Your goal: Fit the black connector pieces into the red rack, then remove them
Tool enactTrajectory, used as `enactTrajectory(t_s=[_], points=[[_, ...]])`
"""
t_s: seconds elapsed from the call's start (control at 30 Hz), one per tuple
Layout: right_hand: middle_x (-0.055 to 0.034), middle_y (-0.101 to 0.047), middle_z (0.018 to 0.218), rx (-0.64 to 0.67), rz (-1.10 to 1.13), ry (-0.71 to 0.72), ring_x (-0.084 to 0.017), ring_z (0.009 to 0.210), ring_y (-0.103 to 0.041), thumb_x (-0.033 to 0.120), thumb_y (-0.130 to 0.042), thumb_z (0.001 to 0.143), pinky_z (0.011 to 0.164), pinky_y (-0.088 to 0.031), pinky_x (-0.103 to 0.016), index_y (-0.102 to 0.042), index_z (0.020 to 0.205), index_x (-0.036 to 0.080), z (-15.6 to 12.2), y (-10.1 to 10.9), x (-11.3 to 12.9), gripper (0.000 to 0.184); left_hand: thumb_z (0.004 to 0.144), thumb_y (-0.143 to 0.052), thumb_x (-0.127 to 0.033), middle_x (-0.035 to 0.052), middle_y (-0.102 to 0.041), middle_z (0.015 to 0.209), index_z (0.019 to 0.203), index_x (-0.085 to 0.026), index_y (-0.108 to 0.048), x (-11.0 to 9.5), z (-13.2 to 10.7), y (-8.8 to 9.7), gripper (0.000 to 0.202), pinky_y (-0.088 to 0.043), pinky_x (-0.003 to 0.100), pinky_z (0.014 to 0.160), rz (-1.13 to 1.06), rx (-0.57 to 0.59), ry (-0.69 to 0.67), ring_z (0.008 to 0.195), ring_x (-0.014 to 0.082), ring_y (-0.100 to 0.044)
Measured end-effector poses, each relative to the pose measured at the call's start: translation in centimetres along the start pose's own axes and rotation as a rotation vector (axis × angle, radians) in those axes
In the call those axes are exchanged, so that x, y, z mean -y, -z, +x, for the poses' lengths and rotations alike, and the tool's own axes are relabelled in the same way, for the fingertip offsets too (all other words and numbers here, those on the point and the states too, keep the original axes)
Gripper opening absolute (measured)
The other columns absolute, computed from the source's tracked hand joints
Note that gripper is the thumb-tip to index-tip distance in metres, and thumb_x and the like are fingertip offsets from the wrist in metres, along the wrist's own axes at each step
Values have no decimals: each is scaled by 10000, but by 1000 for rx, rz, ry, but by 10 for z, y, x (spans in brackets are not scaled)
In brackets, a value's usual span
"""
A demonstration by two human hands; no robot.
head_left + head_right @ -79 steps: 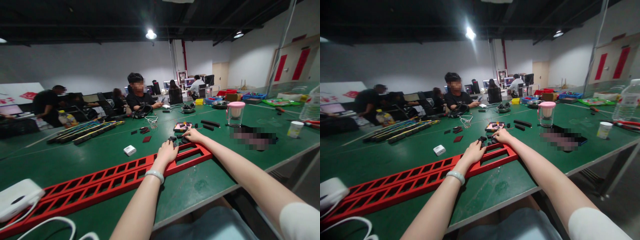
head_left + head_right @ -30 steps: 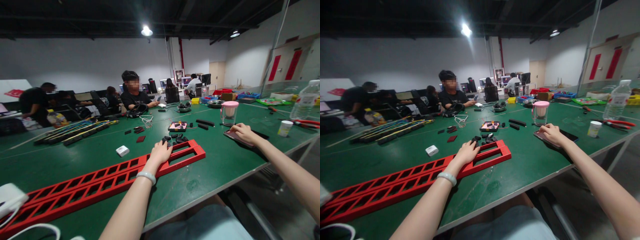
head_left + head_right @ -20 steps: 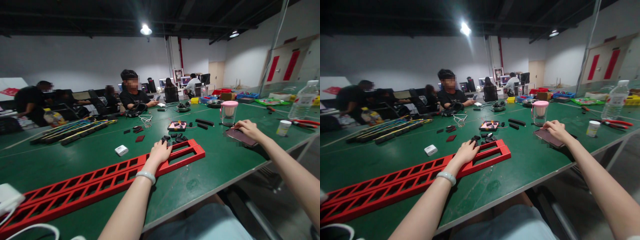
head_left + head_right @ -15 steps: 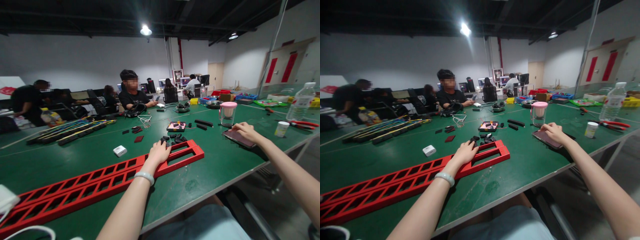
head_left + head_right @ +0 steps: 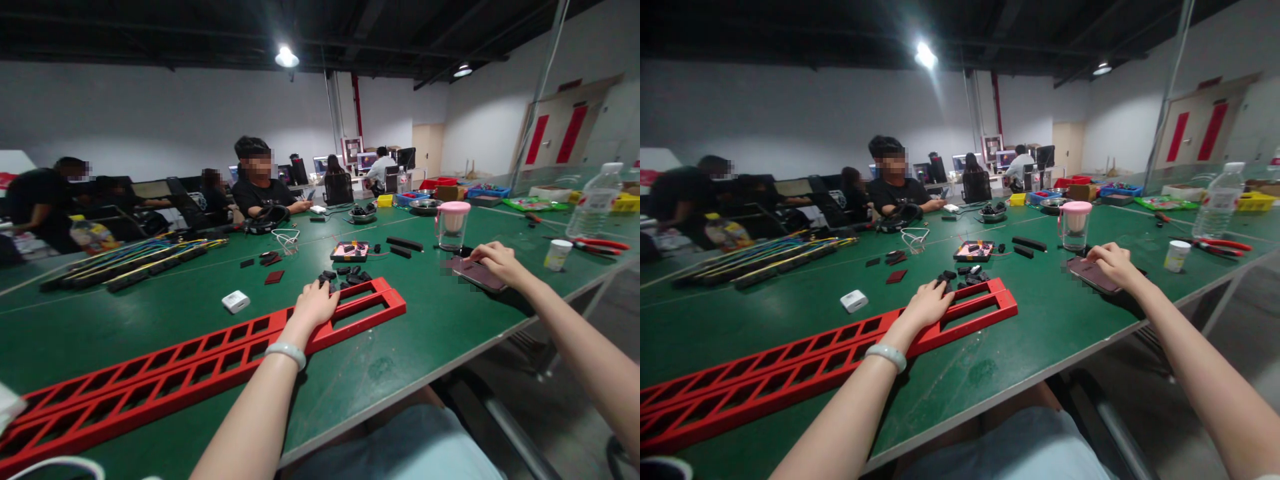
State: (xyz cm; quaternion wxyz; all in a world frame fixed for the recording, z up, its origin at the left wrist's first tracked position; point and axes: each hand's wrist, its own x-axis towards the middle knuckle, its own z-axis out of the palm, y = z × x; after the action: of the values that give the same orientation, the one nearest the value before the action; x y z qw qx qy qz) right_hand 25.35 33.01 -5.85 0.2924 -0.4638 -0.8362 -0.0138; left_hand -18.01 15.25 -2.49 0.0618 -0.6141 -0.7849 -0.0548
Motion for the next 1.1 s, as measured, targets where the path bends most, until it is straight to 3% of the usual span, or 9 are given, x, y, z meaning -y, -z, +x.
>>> enactTrajectory(t_s=[0.13,0.37,0.5,0.67,0.9,1.1], points=[[-26,-593,977,-22,14,-38,-216,1001,-457,233,-346,759,901,-287,-403,-602,886,248,-15,7,-1,287,813,-216,-525,110,-367,1322,1266,-164,-400,1,2,-1,608,-315,382,977,4,1,6,1189,282,-348],[-44,-577,960,114,95,65,-211,1005,-469,233,-322,764,908,-314,-377,-648,842,263,-32,18,7,336,810,-204,-532,111,-356,1332,1266,-172,-400,2,2,-1,613,-317,392,975,6,7,6,1192,285,-347],[-51,-578,947,14,-26,-26,-224,998,-468,208,-303,761,892,-287,-419,-653,816,253,-37,20,4,357,810,-204,-532,113,-344,1342,1279,-168,-383,1,3,-1,620,-309,389,980,4,18,12,1212,280,-327],[-53,-586,970,-62,-47,-26,-222,1008,-441,227,-310,786,874,-276,-409,-639,885,246,-22,22,5,344,808,-217,-535,115,-346,1339,1283,-176,-380,1,2,0,617,-310,389,975,4,21,23,1205,287,-335],[-70,-559,965,74,-56,-9,-237,969,-442,253,-326,796,834,-282,-448,-622,922,269,14,0,16,322,810,-219,-528,109,-362,1327,1261,-171,-411,0,0,0,606,-319,388,969,-7,2,1,1194,292,-340],[-93,-527,919,138,-55,10,-245,946,-428,324,-308,822,813,-290,-478,-617,949,262,26,-12,18,339,810,-223,-533,106,-342,1341,1270,-176,-397,-1,0,-2,608,-317,384,971,-15,13,26,1212,285,-317]])
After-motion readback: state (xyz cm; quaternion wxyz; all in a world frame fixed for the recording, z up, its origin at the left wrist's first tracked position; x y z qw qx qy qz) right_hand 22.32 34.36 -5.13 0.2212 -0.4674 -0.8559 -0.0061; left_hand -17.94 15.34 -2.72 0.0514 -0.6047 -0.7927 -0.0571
